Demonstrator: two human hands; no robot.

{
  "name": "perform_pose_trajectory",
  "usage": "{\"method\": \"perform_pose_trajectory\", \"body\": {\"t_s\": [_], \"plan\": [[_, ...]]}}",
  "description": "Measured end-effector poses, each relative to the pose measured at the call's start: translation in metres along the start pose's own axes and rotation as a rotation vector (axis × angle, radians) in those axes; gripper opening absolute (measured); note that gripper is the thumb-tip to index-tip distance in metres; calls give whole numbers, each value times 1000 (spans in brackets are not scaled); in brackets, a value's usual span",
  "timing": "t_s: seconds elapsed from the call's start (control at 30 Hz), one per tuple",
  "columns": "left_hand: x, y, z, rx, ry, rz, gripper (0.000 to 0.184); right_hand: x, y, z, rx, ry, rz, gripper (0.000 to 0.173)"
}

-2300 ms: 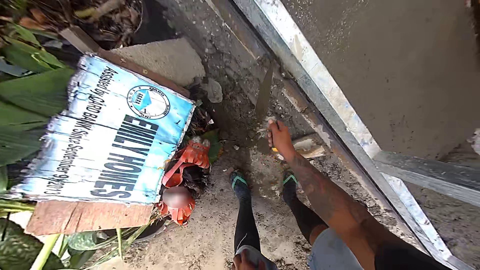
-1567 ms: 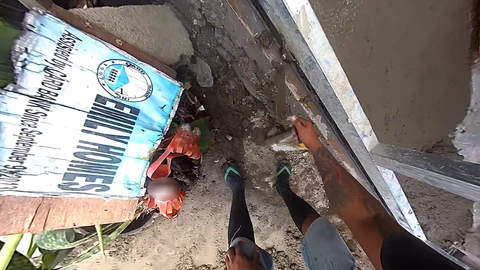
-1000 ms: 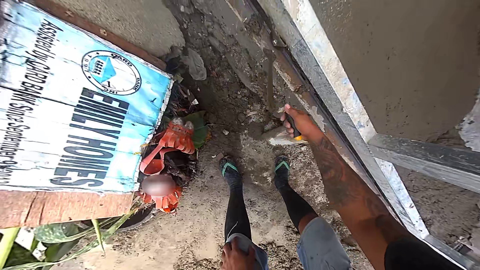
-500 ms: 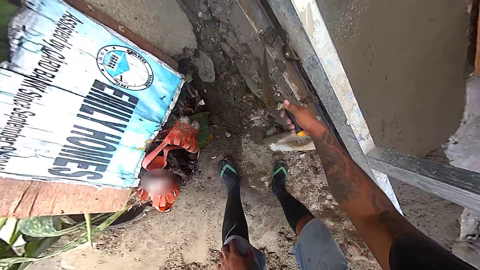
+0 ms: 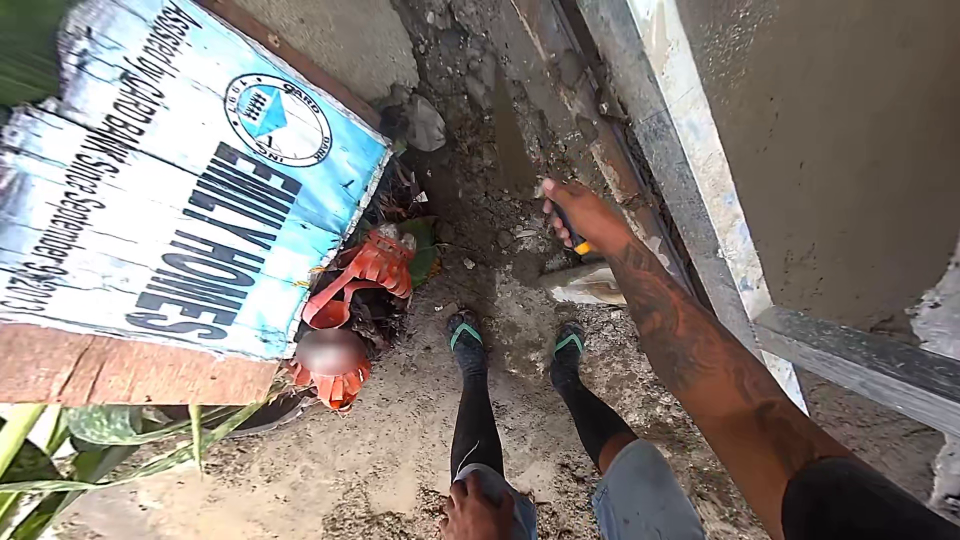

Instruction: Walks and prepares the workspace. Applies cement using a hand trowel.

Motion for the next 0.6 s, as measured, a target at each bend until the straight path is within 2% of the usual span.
{"method": "perform_pose_trajectory", "body": {"t_s": [0.1,0.2,0.3,0.37,0.4,0.47,0.5,0.53,0.6], "plan": [[-2,1,-2,-16,-17,-9,74,31,-9,-24,100,-83,41,51],[-3,-2,-2,-11,-24,-13,73,54,-32,-17,121,-64,125,53],[-2,-2,-2,-8,-61,-5,71,88,-23,28,-76,118,270,50],[-2,-1,-6,33,-62,24,68,117,4,69,-200,277,246,54],[-3,-2,-8,96,-22,77,64,134,25,93,-231,258,210,54],[-3,-9,-21,260,195,277,54,164,77,133,-250,132,148,50],[7,-19,-32,283,357,369,50,178,100,147,-267,65,127,49],[25,-28,-42,231,556,428,49,190,123,154,-279,3,113,50],[76,-38,-48,-70,1038,369,67,208,174,163,-229,-24,57,48]]}}
Point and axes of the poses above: each hand's wrist, its own y-axis away from the middle knuckle, its own z-axis out of the palm, x = y × z, the point moved 4 cm from there along -y, towards the middle knuckle, and after that the axes turned 4 degrees about -y, right-handed, at the moved point
